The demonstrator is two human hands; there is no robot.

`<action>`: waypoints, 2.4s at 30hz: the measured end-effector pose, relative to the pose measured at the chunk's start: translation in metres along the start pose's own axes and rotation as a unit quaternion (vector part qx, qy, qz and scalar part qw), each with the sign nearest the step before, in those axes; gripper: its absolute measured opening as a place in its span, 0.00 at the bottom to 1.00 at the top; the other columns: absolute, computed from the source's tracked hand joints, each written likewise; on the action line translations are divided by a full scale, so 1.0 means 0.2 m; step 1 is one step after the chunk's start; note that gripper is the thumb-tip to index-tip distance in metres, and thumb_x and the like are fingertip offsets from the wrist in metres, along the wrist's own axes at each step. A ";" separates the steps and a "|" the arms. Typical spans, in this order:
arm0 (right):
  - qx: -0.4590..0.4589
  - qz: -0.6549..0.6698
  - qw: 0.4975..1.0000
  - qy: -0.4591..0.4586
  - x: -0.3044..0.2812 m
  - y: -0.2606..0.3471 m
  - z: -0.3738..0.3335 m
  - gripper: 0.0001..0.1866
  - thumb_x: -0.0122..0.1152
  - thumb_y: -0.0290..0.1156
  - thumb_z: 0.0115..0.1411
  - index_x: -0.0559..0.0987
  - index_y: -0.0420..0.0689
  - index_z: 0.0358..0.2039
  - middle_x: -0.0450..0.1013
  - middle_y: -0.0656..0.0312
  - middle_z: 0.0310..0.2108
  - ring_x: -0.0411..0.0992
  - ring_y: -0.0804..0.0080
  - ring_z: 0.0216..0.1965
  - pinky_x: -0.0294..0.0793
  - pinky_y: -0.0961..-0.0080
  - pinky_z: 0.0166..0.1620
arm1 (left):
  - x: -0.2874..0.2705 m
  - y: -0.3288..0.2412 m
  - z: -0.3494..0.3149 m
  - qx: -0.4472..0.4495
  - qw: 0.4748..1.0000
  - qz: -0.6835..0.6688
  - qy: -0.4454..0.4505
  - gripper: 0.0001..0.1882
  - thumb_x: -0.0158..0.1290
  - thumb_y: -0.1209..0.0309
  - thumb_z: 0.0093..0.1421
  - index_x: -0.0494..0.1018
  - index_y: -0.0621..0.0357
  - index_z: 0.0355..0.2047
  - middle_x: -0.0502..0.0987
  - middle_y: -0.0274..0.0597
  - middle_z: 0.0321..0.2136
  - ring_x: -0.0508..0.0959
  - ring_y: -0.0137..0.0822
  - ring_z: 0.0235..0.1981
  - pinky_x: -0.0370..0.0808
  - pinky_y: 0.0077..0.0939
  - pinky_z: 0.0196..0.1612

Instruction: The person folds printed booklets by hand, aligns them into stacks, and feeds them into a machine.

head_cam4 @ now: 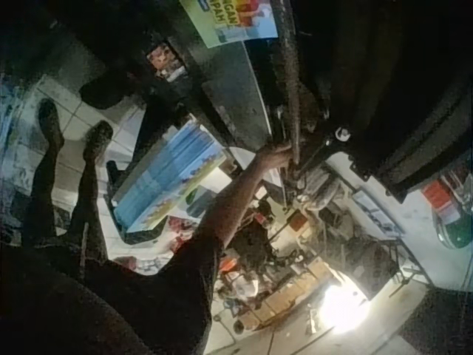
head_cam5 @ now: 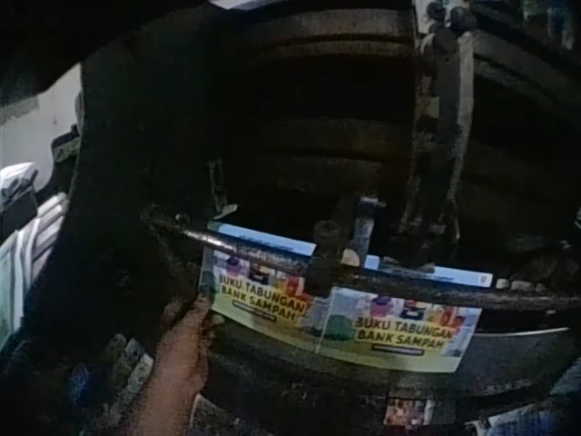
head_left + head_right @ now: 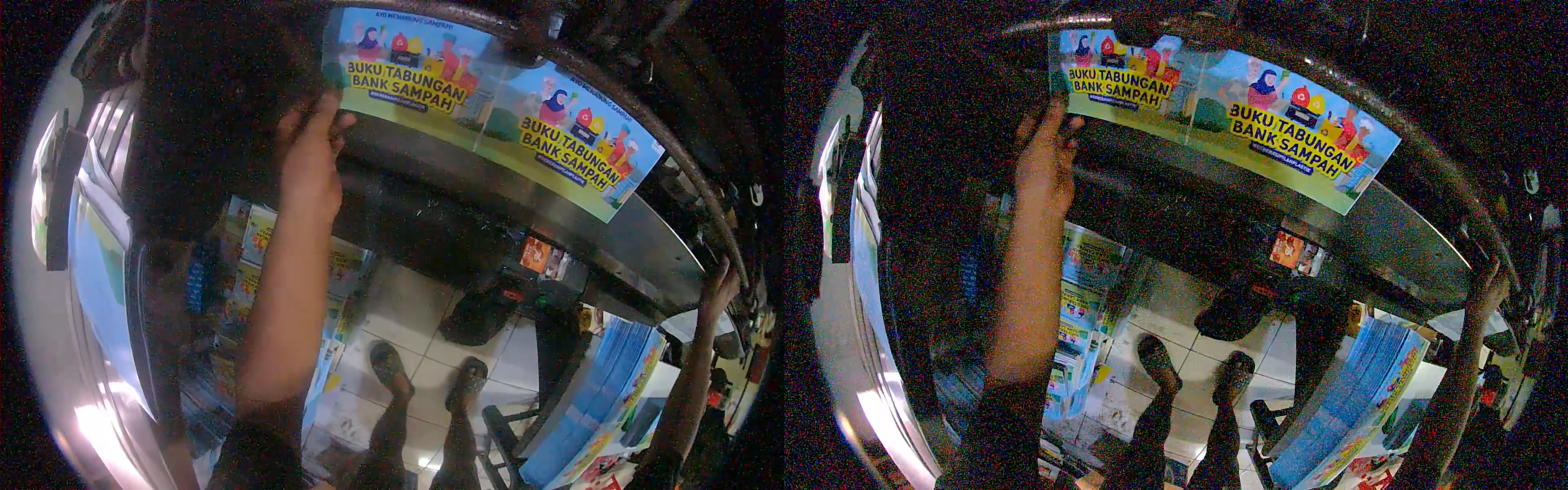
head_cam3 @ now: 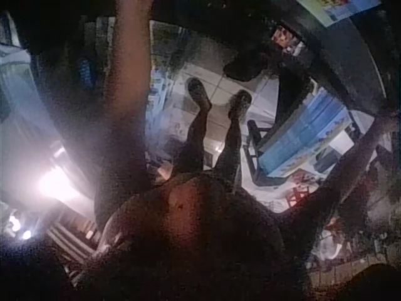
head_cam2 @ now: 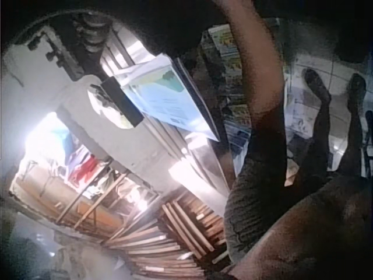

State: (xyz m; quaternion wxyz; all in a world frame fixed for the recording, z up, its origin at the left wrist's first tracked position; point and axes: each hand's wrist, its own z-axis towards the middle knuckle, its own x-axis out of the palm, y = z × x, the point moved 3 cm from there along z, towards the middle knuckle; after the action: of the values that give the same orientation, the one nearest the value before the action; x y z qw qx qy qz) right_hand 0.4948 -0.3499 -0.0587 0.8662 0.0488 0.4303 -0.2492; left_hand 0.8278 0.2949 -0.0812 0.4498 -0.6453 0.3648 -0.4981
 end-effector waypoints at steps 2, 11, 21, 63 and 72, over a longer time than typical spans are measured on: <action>0.019 0.021 1.000 -0.003 -0.01 0.02 0.02 0.23 0.49 0.39 0.62 0.68 0.34 0.50 0.69 0.43 0.45 0.67 0.45 0.46 0.63 0.57 0.50 | 0.00 0.00 0.00 -0.008 1.000 0.003 0.001 0.19 0.58 0.65 0.55 0.67 0.48 0.46 0.74 0.31 0.39 0.73 0.29 0.34 0.65 0.25 0.37; -0.055 -0.066 0.996 -0.013 0.06 -0.09 -0.03 0.24 0.52 0.37 0.60 0.65 0.37 0.53 0.67 0.42 0.47 0.66 0.45 0.46 0.64 0.55 0.49 | 0.04 0.01 -0.03 0.014 0.998 0.039 0.051 0.23 0.60 0.63 0.53 0.65 0.55 0.46 0.74 0.36 0.35 0.73 0.30 0.32 0.68 0.23 0.35; -0.068 -0.084 0.994 -0.003 0.13 -0.25 -0.04 0.30 0.54 0.29 0.58 0.57 0.43 0.60 0.63 0.42 0.51 0.64 0.44 0.48 0.65 0.52 0.49 | 0.03 0.02 -0.02 0.021 0.998 0.041 0.045 0.24 0.60 0.63 0.53 0.65 0.58 0.47 0.73 0.36 0.36 0.73 0.30 0.32 0.69 0.24 0.35; -0.247 -0.161 0.948 -0.121 -0.17 0.35 0.13 0.30 0.48 0.24 0.57 0.57 0.44 0.61 0.52 0.44 0.61 0.52 0.46 0.61 0.52 0.53 0.61 | 0.06 0.03 -0.03 0.070 0.991 0.024 0.115 0.16 0.58 0.68 0.54 0.69 0.58 0.41 0.76 0.39 0.35 0.76 0.30 0.32 0.69 0.22 0.38; -0.212 -0.204 0.947 -0.127 -0.11 0.18 0.09 0.29 0.47 0.24 0.59 0.56 0.48 0.61 0.55 0.46 0.60 0.54 0.46 0.60 0.54 0.54 0.60 | -0.08 0.06 0.14 0.044 0.996 -0.071 0.044 0.16 0.56 0.69 0.56 0.69 0.55 0.44 0.75 0.35 0.37 0.74 0.28 0.36 0.69 0.23 0.40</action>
State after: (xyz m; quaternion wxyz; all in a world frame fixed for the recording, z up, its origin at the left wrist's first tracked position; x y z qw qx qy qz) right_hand 0.5126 -0.3159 -0.0352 0.8346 -0.2569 0.3608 -0.3277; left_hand 0.8513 0.3114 -0.1005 0.4247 -0.6265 0.3152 -0.5725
